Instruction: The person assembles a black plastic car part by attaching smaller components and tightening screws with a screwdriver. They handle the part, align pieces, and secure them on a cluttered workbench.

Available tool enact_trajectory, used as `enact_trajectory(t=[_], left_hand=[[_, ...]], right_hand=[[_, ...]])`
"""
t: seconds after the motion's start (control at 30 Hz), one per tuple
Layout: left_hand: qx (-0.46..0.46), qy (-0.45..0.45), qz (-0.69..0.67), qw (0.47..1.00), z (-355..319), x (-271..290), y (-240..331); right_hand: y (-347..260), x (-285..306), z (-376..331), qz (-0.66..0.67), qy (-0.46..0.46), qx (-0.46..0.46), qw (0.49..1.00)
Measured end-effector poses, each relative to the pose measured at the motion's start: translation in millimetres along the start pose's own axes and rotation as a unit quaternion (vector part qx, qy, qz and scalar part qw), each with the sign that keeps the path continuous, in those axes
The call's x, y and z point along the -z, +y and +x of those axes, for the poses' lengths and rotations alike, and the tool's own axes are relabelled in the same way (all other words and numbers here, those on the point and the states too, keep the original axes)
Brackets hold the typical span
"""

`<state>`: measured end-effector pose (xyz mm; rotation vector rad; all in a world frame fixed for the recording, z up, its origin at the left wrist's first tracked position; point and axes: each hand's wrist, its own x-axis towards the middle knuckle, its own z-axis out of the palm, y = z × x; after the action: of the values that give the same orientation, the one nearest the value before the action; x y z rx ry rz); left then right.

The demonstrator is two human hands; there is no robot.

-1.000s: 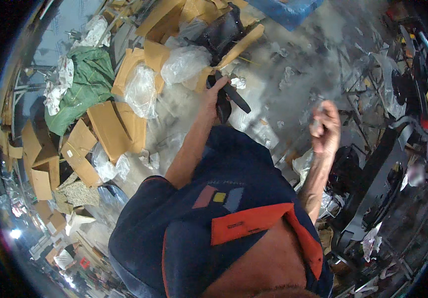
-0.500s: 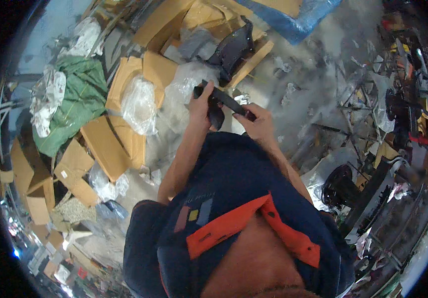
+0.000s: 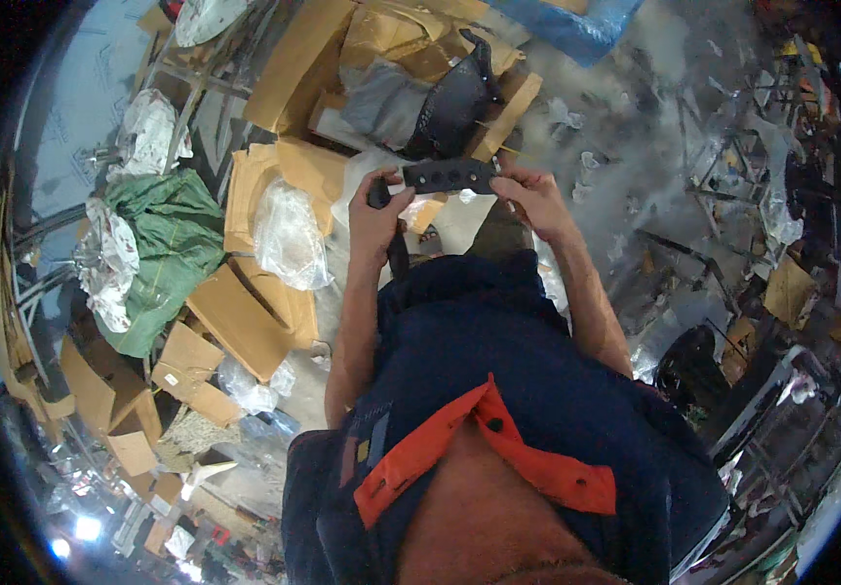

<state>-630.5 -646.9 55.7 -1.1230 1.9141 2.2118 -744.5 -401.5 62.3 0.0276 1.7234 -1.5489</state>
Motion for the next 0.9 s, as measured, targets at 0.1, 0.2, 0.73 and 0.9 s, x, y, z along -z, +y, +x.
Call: enact_trajectory(t=[0.1,0.2,0.73,0.9], left_hand=[[-0.211,-0.031,0.222,0.951,54.4,-34.0,25.0],[-0.227,-0.068,0.349,0.907,111.5,-80.7,46.6],[-0.106,-0.215,0.314,0.919,313.8,-151.0,58.0],[-0.015,-0.213,0.216,0.953,378.6,-133.8,46.2]], right_hand=[[-25.3,37.2,67.6,-0.060,-0.034,0.047,0.997],[-45.1,85.3,139.7,-0.086,-0.084,0.029,0.992],[-43.2,179.0,343.5,0.051,-0.129,-0.249,0.959],[-8.3,160.8,347.9,0.247,-0.101,-0.331,0.905]])
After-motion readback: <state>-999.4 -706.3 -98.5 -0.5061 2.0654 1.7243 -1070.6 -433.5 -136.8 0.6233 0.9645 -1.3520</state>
